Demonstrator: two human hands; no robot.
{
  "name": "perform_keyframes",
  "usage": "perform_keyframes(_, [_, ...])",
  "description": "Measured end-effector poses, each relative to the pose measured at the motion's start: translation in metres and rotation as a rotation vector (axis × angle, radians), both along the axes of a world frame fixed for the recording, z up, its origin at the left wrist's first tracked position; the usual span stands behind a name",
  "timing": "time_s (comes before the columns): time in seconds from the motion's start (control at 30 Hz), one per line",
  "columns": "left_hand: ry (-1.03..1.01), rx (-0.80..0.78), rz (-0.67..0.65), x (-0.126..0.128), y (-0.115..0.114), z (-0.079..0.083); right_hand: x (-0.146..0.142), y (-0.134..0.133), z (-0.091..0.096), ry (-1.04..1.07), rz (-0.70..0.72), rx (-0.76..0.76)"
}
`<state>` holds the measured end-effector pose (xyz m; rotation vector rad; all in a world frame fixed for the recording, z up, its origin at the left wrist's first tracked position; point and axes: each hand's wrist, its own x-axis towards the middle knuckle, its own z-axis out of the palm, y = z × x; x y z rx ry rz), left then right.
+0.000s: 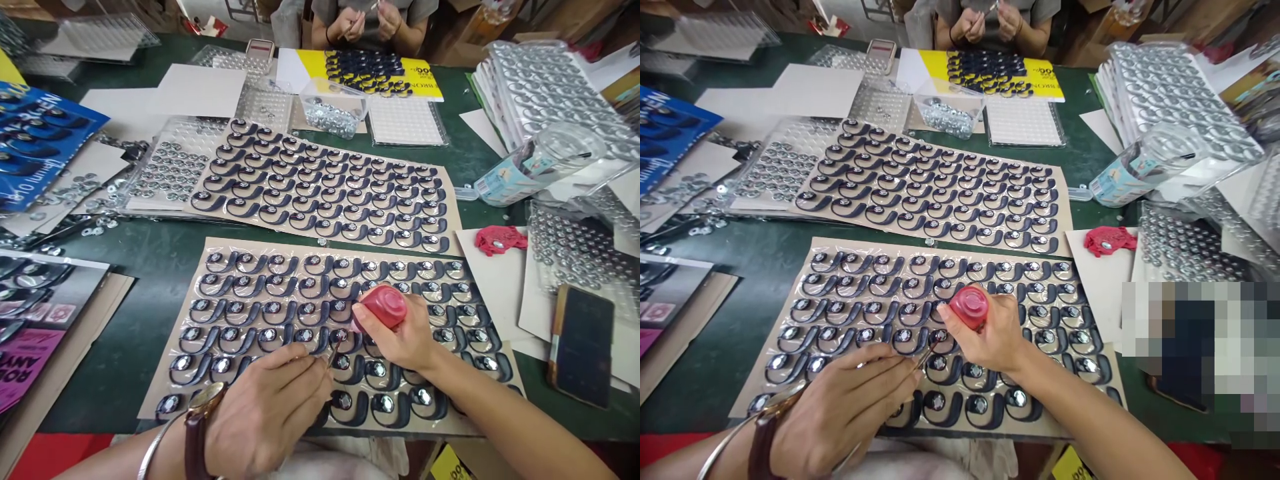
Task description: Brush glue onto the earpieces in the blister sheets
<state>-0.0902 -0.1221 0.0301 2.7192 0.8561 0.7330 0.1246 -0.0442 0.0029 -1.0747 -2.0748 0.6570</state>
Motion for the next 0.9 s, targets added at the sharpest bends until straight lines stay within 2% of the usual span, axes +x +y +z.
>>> perform_keyframes(0.53, [-0.067, -0.110, 0.001, -0.004, 0.001, -0.003, 0.001, -0.002, 0.001, 0.061, 0.033, -0.075])
perform_keyframes(0.83, [-0.302, -0.389, 0.111, -0.011, 0.013, -0.008, -0.002, -0.008, -0.002, 0.067, 0.075, -0.036])
perform_keyframes(0.9, [-0.327, -0.414, 0.122, -0.013, 0.013, -0.010, -0.002, -0.009, 0.000, 0.094, 0.078, -0.084])
